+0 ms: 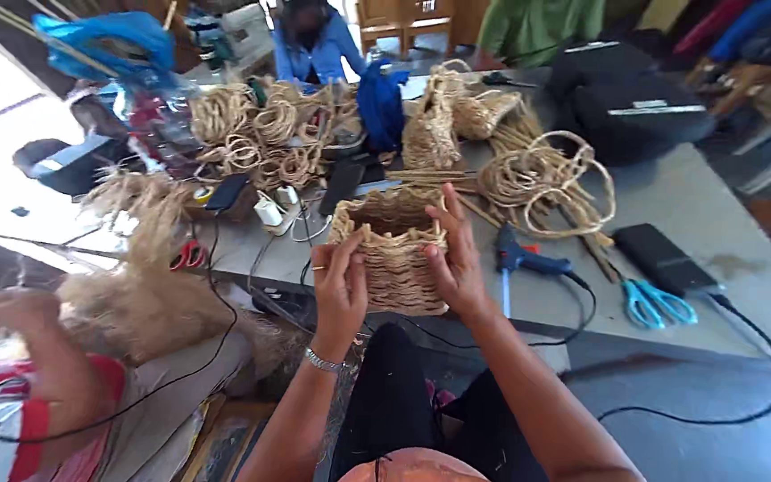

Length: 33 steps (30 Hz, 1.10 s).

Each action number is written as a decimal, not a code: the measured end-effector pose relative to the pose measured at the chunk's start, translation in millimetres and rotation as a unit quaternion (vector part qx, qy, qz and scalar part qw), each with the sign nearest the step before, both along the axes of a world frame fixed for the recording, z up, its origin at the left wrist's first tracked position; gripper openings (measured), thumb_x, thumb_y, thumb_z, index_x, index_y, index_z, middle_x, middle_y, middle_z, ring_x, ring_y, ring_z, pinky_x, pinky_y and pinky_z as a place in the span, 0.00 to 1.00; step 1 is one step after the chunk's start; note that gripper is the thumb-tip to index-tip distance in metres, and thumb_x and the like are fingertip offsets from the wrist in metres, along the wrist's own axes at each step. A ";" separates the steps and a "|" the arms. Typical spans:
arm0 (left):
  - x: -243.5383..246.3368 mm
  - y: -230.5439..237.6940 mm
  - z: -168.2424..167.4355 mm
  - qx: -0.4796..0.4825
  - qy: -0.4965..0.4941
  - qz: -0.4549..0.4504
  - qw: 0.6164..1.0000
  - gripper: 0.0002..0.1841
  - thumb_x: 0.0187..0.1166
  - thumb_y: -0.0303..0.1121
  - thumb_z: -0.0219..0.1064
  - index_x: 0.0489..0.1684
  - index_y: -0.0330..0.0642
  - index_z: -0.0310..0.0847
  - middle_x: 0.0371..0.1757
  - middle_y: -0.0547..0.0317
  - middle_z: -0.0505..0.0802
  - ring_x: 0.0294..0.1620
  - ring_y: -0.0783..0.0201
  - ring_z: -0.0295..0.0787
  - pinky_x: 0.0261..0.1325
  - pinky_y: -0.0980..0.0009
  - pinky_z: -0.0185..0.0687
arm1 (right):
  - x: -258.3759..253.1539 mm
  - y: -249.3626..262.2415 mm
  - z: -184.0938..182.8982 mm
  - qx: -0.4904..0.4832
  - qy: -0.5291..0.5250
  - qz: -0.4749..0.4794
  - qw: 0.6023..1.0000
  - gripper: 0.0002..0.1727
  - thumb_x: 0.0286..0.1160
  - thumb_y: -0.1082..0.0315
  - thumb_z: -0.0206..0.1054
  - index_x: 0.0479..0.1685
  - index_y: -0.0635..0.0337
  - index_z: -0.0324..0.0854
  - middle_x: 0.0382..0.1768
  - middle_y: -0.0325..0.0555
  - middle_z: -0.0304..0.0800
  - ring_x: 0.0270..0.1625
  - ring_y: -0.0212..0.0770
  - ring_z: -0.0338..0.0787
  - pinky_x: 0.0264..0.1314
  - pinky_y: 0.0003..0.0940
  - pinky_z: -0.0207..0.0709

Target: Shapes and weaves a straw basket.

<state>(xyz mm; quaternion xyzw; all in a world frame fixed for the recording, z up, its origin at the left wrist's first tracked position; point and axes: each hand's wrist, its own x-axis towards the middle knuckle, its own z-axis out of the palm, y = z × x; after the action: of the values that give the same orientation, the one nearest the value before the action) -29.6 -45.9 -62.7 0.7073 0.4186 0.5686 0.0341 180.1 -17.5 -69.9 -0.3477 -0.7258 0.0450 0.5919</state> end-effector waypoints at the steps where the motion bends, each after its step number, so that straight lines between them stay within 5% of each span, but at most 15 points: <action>1: -0.9 0.6 -0.4 0.004 0.001 0.003 1.000 0.18 0.90 0.32 0.55 0.73 0.46 0.82 0.58 0.53 0.83 0.57 0.64 0.78 0.62 0.68 0.77 | 1.6 -1.0 -1.4 0.000 0.007 0.008 1.000 0.36 0.91 0.42 0.45 0.84 0.61 0.69 0.92 0.58 0.55 0.91 0.51 0.62 0.89 0.51 0.63; 4: -5.1 3.1 -3.0 0.011 0.005 0.014 1.000 0.18 0.90 0.33 0.55 0.74 0.50 0.83 0.60 0.53 0.82 0.63 0.60 0.75 0.69 0.63 0.71 | 3.9 -2.5 2.6 -0.001 0.078 0.030 0.997 0.39 0.94 0.44 0.40 0.87 0.69 0.61 0.88 0.59 0.63 0.88 0.49 0.69 0.87 0.48 0.70; 8: -7.1 6.4 -3.2 0.019 0.001 0.016 1.000 0.18 0.89 0.34 0.57 0.73 0.52 0.85 0.67 0.50 0.78 0.70 0.55 0.70 0.74 0.57 0.66 | 8.9 7.1 31.3 -0.063 0.155 0.074 0.983 0.37 0.95 0.44 0.34 0.76 0.68 0.73 0.89 0.58 0.62 0.88 0.46 0.68 0.83 0.47 0.73; 12: -6.5 3.6 1.7 0.030 0.006 -0.017 0.999 0.17 0.90 0.33 0.56 0.67 0.41 0.85 0.76 0.47 0.84 0.87 0.48 0.66 0.89 0.52 0.58 | 8.4 23.7 36.7 -0.080 0.130 0.105 0.983 0.40 0.94 0.42 0.31 0.61 0.64 0.85 0.88 0.58 0.64 0.90 0.48 0.64 0.88 0.46 0.65; 15: -13.2 14.7 -7.8 0.003 -0.014 -0.047 0.999 0.18 0.91 0.38 0.55 0.73 0.52 0.82 0.91 0.46 0.61 0.93 0.47 0.50 0.91 0.48 0.55 | 5.3 26.0 23.7 -0.076 0.098 0.097 0.988 0.42 0.93 0.39 0.31 0.56 0.65 0.85 0.87 0.56 0.66 0.89 0.48 0.67 0.89 0.47 0.62; 18: -13.4 17.6 -16.5 -0.019 -0.008 -0.059 0.998 0.21 0.90 0.46 0.58 0.79 0.56 0.75 0.95 0.48 0.53 0.95 0.48 0.46 0.92 0.47 0.55 | 5.8 23.1 16.7 -0.070 0.082 0.098 0.989 0.41 0.92 0.38 0.30 0.53 0.63 0.83 0.86 0.55 0.68 0.88 0.50 0.67 0.87 0.50 0.64; 23: -13.7 25.2 -24.8 -0.014 0.009 -0.059 0.998 0.32 0.79 0.57 0.69 0.82 0.59 0.69 0.96 0.47 0.51 0.95 0.46 0.46 0.91 0.41 0.53 | 6.8 26.0 6.9 -0.061 0.096 0.107 0.988 0.40 0.93 0.39 0.32 0.57 0.66 0.81 0.74 0.56 0.81 0.83 0.49 0.74 0.86 0.49 0.68; 28: -18.8 25.4 -21.3 -0.013 0.030 -0.062 0.998 0.36 0.74 0.55 0.75 0.83 0.57 0.69 0.94 0.43 0.54 0.94 0.48 0.52 0.89 0.47 0.62 | 8.2 22.2 3.3 -0.082 0.086 0.095 0.988 0.40 0.94 0.39 0.31 0.67 0.66 0.78 0.66 0.51 0.83 0.67 0.36 0.84 0.71 0.35 0.80; 30: -18.0 24.3 -18.8 -0.017 0.027 -0.061 0.998 0.35 0.75 0.52 0.76 0.83 0.56 0.70 0.94 0.44 0.54 0.94 0.49 0.52 0.88 0.49 0.64 | 9.4 16.9 5.1 -0.094 0.071 0.105 0.987 0.43 0.91 0.36 0.32 0.79 0.66 0.71 0.77 0.54 0.77 0.77 0.40 0.79 0.79 0.41 0.75; 33: -8.1 20.4 -14.0 -0.029 0.009 -0.032 0.999 0.35 0.74 0.51 0.77 0.82 0.59 0.72 0.94 0.46 0.56 0.93 0.49 0.55 0.86 0.47 0.66 | 5.0 4.7 9.8 -0.096 0.031 0.078 0.992 0.53 0.82 0.27 0.46 0.93 0.62 0.52 0.93 0.56 0.51 0.93 0.48 0.58 0.92 0.51 0.60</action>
<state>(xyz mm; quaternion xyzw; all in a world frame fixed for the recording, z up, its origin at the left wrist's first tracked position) -37.7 -25.5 -76.7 0.7243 0.4126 0.5480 0.0691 185.0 -12.8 -60.0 -0.3440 -0.7241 0.1715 0.5726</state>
